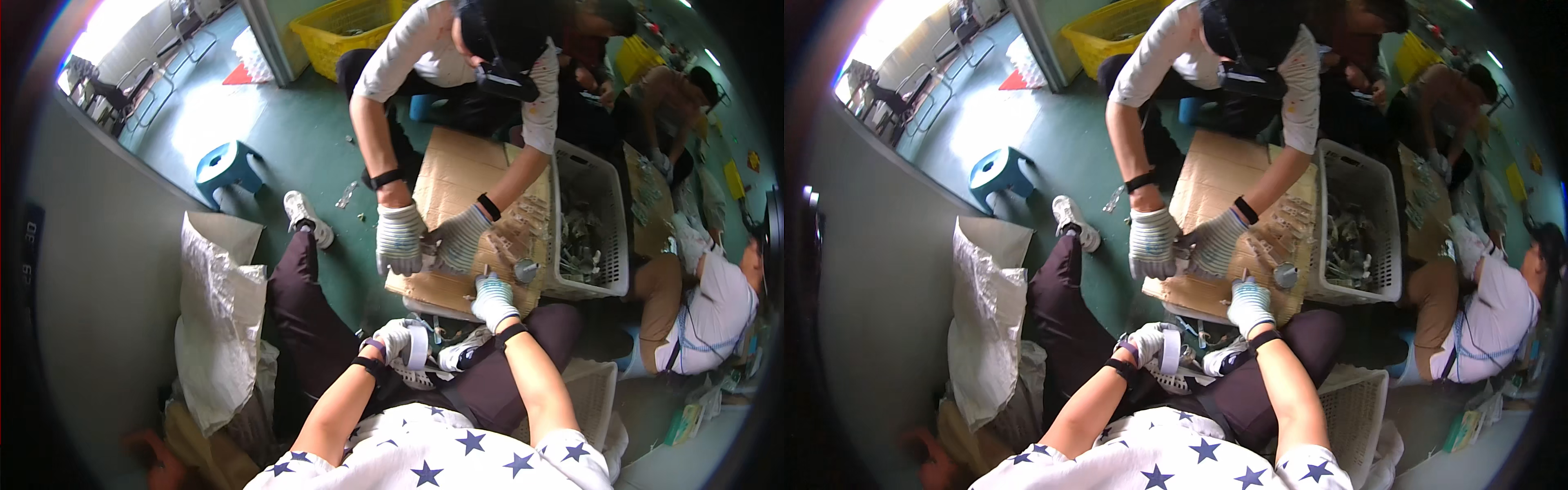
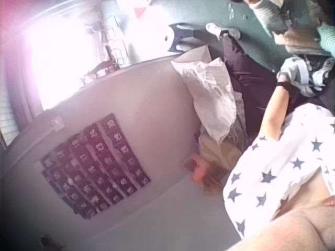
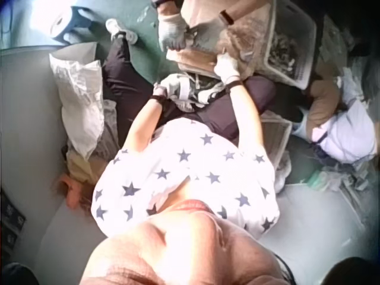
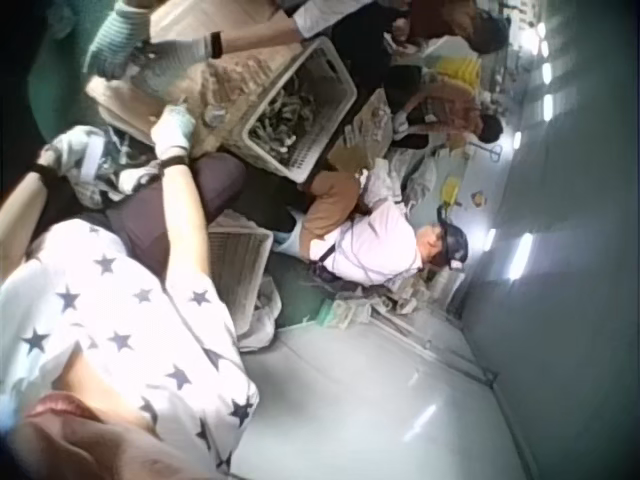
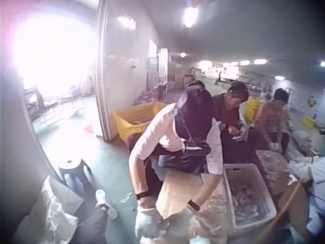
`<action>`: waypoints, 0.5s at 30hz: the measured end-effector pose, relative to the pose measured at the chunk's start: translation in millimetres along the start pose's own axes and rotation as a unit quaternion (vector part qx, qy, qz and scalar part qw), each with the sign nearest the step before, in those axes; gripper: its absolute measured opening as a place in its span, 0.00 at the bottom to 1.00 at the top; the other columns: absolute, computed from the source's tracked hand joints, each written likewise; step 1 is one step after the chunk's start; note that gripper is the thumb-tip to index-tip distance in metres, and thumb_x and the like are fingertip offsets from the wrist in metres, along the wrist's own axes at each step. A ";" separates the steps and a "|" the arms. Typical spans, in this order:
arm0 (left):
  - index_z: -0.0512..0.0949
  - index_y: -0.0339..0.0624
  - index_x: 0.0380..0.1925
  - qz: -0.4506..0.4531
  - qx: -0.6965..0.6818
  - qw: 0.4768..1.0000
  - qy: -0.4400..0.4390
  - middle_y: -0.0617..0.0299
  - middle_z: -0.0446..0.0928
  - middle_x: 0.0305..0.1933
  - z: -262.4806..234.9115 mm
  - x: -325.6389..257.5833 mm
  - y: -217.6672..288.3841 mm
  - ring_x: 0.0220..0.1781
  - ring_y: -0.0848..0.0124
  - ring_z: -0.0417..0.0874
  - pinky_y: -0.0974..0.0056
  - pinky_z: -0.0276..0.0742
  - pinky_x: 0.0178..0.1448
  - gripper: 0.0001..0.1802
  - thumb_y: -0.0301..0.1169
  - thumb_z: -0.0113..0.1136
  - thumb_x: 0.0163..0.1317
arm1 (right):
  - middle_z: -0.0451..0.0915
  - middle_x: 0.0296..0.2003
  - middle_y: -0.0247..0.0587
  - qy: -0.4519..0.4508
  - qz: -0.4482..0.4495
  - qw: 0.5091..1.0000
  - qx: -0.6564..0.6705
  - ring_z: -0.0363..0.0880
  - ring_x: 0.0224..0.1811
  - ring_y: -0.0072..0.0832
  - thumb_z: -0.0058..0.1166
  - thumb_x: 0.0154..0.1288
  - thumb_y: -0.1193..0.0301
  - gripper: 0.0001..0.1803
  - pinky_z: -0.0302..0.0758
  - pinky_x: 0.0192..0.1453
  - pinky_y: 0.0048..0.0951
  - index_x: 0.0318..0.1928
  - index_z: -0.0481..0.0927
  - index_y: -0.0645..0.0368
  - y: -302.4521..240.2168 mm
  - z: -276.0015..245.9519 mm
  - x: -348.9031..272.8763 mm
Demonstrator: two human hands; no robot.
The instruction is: Manually assemble mechanical components with tape and adhesive on a flat surface.
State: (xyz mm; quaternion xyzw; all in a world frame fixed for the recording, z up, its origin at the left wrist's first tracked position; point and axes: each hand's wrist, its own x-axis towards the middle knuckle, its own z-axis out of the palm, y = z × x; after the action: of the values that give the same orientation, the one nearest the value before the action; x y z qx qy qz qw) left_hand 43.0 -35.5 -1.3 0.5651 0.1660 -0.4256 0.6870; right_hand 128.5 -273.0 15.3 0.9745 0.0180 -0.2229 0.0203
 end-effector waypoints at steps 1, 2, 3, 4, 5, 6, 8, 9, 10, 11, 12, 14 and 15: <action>0.81 0.42 0.39 0.015 -0.008 1.000 0.022 0.62 0.81 0.35 -1.0 0.5 -2.7 0.33 0.72 0.81 0.65 0.79 0.39 0.10 0.31 0.62 0.57 | 0.73 0.51 0.55 0.003 0.002 1.000 0.009 0.78 0.50 0.47 0.61 0.52 0.63 0.25 0.75 0.51 0.45 0.51 0.75 0.57 -0.9 -1.5 -1.1; 0.81 0.41 0.40 0.002 -0.018 0.999 0.029 0.62 0.81 0.36 -1.3 2.3 -4.3 0.35 0.73 0.80 0.65 0.79 0.40 0.12 0.30 0.63 0.56 | 0.74 0.51 0.55 -0.004 0.000 1.000 0.011 0.78 0.51 0.47 0.62 0.53 0.61 0.25 0.75 0.51 0.45 0.51 0.75 0.57 -1.1 -3.5 -1.9; 0.80 0.42 0.42 0.007 -0.040 0.999 0.030 0.63 0.81 0.35 0.3 4.3 -5.4 0.34 0.73 0.80 0.65 0.79 0.39 0.12 0.28 0.62 0.56 | 0.74 0.51 0.55 0.006 -0.002 1.000 0.013 0.78 0.51 0.46 0.62 0.53 0.60 0.25 0.75 0.52 0.45 0.51 0.76 0.57 -1.5 -5.4 -3.5; 0.80 0.42 0.42 0.019 -0.079 0.997 0.018 0.64 0.81 0.35 1.2 7.0 -4.0 0.33 0.73 0.80 0.65 0.80 0.38 0.12 0.27 0.62 0.56 | 0.74 0.51 0.54 -0.006 0.000 1.000 0.012 0.78 0.51 0.45 0.61 0.54 0.59 0.25 0.75 0.52 0.45 0.51 0.76 0.57 -2.0 -8.0 -3.9; 0.80 0.42 0.43 0.006 -0.128 0.992 -0.006 0.64 0.81 0.35 1.1 10.3 -0.9 0.33 0.74 0.80 0.64 0.80 0.38 0.12 0.26 0.61 0.57 | 0.74 0.51 0.54 0.009 0.003 1.000 0.015 0.78 0.51 0.45 0.61 0.54 0.58 0.25 0.75 0.52 0.44 0.51 0.76 0.57 -2.8 -10.2 -5.6; 0.80 0.43 0.44 0.054 -0.121 0.991 0.035 0.65 0.80 0.34 0.7 16.3 6.8 0.32 0.74 0.80 0.64 0.80 0.37 0.13 0.25 0.60 0.57 | 0.73 0.51 0.54 0.000 0.006 1.000 -0.001 0.78 0.50 0.45 0.61 0.55 0.57 0.26 0.75 0.52 0.44 0.51 0.76 0.57 -4.4 -13.4 -5.4; 0.79 0.43 0.46 0.081 -0.146 0.984 0.062 0.66 0.80 0.34 -9.6 25.1 27.1 0.30 0.74 0.80 0.64 0.80 0.36 0.14 0.25 0.57 0.60 | 0.73 0.50 0.55 0.002 0.005 1.000 0.010 0.79 0.48 0.45 0.63 0.52 0.59 0.26 0.75 0.51 0.43 0.50 0.75 0.57 -7.5 -19.1 -8.0; 0.79 0.42 0.47 0.080 -0.185 0.979 0.035 0.65 0.79 0.34 -15.9 28.4 37.8 0.32 0.72 0.80 0.63 0.80 0.37 0.16 0.22 0.52 0.58 | 0.73 0.51 0.55 -0.004 0.012 1.000 0.006 0.79 0.49 0.45 0.63 0.53 0.60 0.26 0.75 0.51 0.43 0.51 0.75 0.58 -9.3 -21.9 -9.4; 0.79 0.41 0.48 0.069 -0.127 0.989 0.033 0.63 0.80 0.35 -19.2 26.7 42.1 0.34 0.70 0.81 0.62 0.80 0.39 0.19 0.19 0.49 0.56 | 0.72 0.51 0.55 -0.002 0.007 1.000 0.014 0.78 0.49 0.45 0.62 0.53 0.61 0.26 0.75 0.51 0.43 0.51 0.74 0.58 -11.0 -24.2 -10.5; 0.78 0.40 0.49 0.064 -0.079 0.995 0.020 0.62 0.80 0.37 -22.8 24.7 45.2 0.36 0.69 0.81 0.61 0.80 0.41 0.22 0.16 0.47 0.53 | 0.72 0.51 0.55 -0.004 0.008 1.000 0.025 0.78 0.49 0.46 0.63 0.52 0.63 0.26 0.75 0.51 0.43 0.51 0.74 0.59 -12.6 -26.4 -11.3; 0.77 0.38 0.49 0.071 -0.030 0.997 0.019 0.60 0.80 0.38 -23.0 21.4 43.8 0.38 0.67 0.82 0.60 0.80 0.44 0.25 0.15 0.45 0.50 | 0.72 0.50 0.55 -0.005 0.010 0.999 0.036 0.78 0.49 0.46 0.63 0.52 0.64 0.26 0.75 0.51 0.44 0.51 0.73 0.59 -13.6 -27.8 -11.9; 0.76 0.36 0.50 0.052 -0.036 0.998 -0.022 0.57 0.80 0.41 -20.2 15.5 34.9 0.41 0.66 0.82 0.59 0.79 0.50 0.27 0.12 0.45 0.47 | 0.72 0.50 0.56 -0.006 0.014 0.999 0.035 0.78 0.48 0.47 0.63 0.52 0.64 0.26 0.76 0.50 0.44 0.51 0.73 0.59 -13.3 -29.7 -10.9; 0.76 0.35 0.49 0.034 -0.098 0.994 -0.027 0.57 0.80 0.42 -17.9 13.7 28.0 0.42 0.66 0.82 0.59 0.80 0.49 0.26 0.11 0.47 0.48 | 0.72 0.50 0.56 -0.008 0.012 0.999 0.037 0.78 0.48 0.47 0.63 0.52 0.65 0.26 0.76 0.50 0.44 0.51 0.73 0.59 -12.8 -29.8 -9.9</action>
State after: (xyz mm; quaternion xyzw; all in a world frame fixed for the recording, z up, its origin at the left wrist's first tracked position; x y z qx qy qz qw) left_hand 77.2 -24.5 1.2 0.4887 0.1693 -0.3991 0.7571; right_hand 131.9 -259.1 46.1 0.9729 -0.0023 -0.2307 -0.0129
